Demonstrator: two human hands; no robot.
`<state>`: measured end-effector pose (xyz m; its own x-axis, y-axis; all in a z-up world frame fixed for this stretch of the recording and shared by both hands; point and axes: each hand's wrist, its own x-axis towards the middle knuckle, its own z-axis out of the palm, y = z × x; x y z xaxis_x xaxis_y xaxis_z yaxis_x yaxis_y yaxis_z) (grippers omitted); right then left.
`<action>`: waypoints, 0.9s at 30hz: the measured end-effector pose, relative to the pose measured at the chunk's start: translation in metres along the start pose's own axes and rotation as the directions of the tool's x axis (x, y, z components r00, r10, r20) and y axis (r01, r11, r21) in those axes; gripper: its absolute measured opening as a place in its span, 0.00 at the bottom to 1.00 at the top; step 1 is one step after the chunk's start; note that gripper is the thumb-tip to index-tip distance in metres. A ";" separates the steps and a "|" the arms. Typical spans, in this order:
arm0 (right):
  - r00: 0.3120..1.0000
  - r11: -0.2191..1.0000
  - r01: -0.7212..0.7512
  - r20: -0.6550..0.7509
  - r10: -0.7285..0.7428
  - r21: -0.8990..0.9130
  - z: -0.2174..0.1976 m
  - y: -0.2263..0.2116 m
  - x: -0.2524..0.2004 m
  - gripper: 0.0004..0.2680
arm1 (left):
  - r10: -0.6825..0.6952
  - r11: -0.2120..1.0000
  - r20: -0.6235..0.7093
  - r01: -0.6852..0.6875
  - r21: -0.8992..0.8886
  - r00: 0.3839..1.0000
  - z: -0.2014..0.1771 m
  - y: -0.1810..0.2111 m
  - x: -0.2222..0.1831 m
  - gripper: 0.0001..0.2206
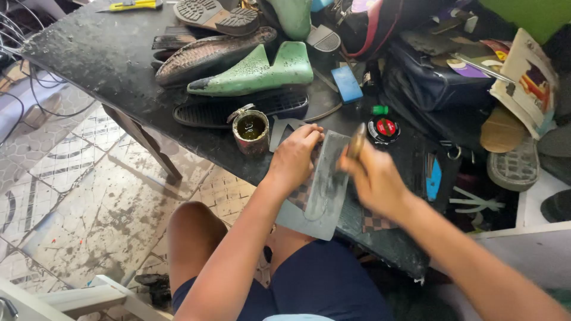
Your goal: Apply adhesive to a shoe upper material and inspect the material.
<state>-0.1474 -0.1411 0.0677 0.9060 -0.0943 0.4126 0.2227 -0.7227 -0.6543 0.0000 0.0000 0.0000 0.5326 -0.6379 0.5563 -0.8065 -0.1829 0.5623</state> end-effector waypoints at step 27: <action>0.990 0.959 -0.091 0.124 0.059 0.268 -0.017 -0.016 -0.024 0.04 | -0.016 1.000 0.015 0.016 -0.005 1.000 -0.001 -0.001 0.000 0.18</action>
<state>-0.1786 -0.1388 0.0793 0.9553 -0.0508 0.2914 0.2279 -0.5013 -0.8347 0.0010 0.0012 0.0004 0.5415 -0.6459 0.5381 -0.7965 -0.1895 0.5741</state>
